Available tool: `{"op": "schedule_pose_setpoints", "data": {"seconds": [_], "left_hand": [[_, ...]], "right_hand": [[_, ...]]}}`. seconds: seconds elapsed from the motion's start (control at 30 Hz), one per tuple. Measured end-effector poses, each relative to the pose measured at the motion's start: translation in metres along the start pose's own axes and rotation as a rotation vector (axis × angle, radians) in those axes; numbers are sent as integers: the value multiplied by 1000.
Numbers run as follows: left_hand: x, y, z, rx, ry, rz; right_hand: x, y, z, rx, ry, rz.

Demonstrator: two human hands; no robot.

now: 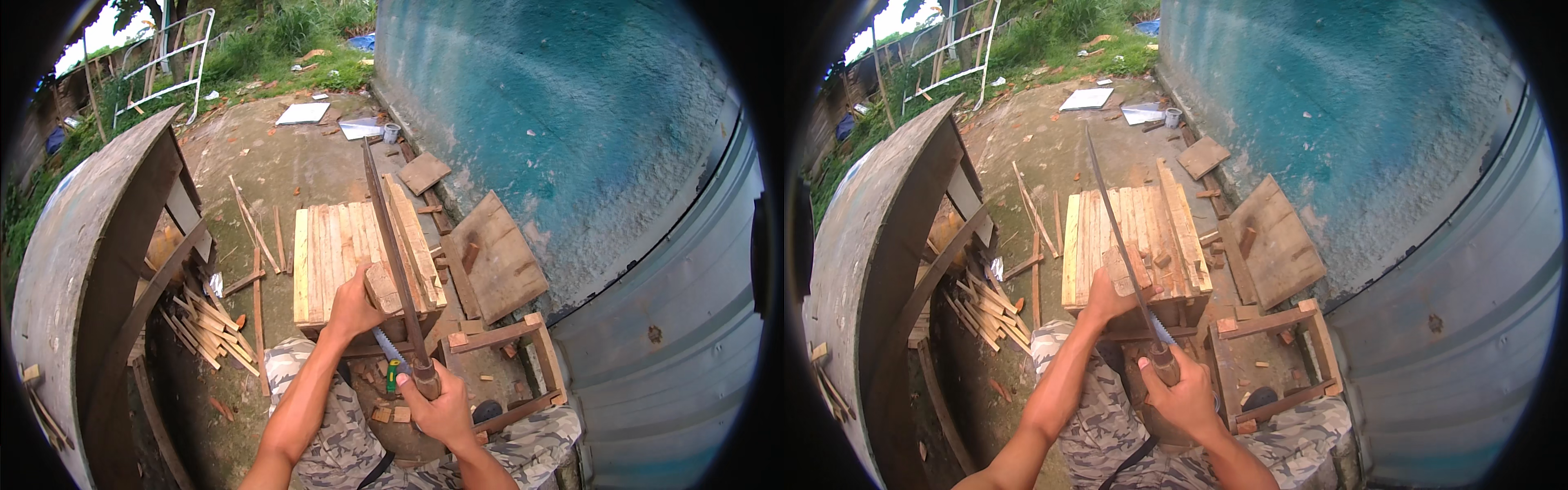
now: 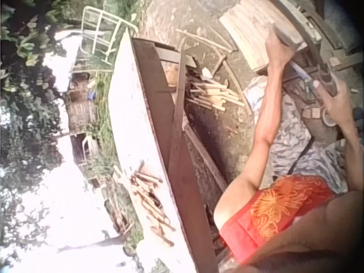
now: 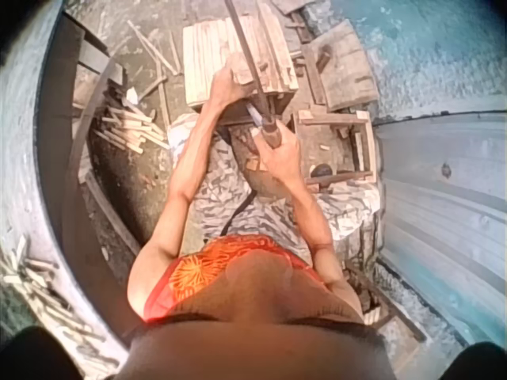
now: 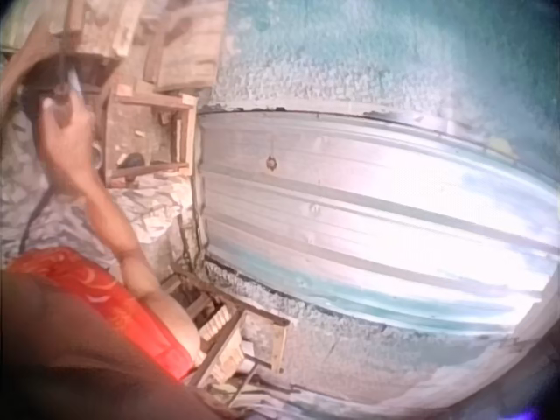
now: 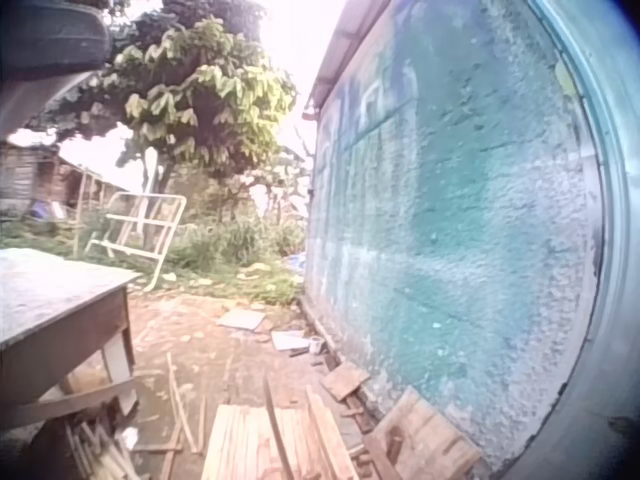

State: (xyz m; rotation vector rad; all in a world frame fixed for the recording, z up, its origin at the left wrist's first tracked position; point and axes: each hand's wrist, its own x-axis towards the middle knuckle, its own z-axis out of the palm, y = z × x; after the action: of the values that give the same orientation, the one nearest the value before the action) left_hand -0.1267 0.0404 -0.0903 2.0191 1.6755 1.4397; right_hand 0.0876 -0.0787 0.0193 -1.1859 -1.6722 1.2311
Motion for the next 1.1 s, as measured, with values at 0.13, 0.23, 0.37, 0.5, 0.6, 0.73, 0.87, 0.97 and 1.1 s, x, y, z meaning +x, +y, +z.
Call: {"op": "schedule_pose_setpoints", "data": {"seconds": [0.13,0.23,0.37,0.5,0.6,0.73,0.87,0.97,1.1], "left_hand": [[6,12,-13,-129,-162,-245],[11,13,-42,42,-252,-86],[30,37,-105,-123,121,-61],[83,112,-167,-6,320,234],[118,175,-176,351,272,554],[134,215,-149,581,179,738],[143,211,-127,758,-361,679],[146,210,-130,618,-87,756],[145,211,-114,768,-200,875]], "right_hand": [[8,-3,-1,-16,-6,-24],[13,0,2,-10,24,-47],[20,4,5,-64,67,-40],[25,5,4,-18,62,-47],[25,4,0,-32,-8,-13],[24,5,1,-88,21,-39],[21,6,7,-22,1,-34],[19,2,11,-112,20,-31],[15,-5,17,-113,65,-77]]}}
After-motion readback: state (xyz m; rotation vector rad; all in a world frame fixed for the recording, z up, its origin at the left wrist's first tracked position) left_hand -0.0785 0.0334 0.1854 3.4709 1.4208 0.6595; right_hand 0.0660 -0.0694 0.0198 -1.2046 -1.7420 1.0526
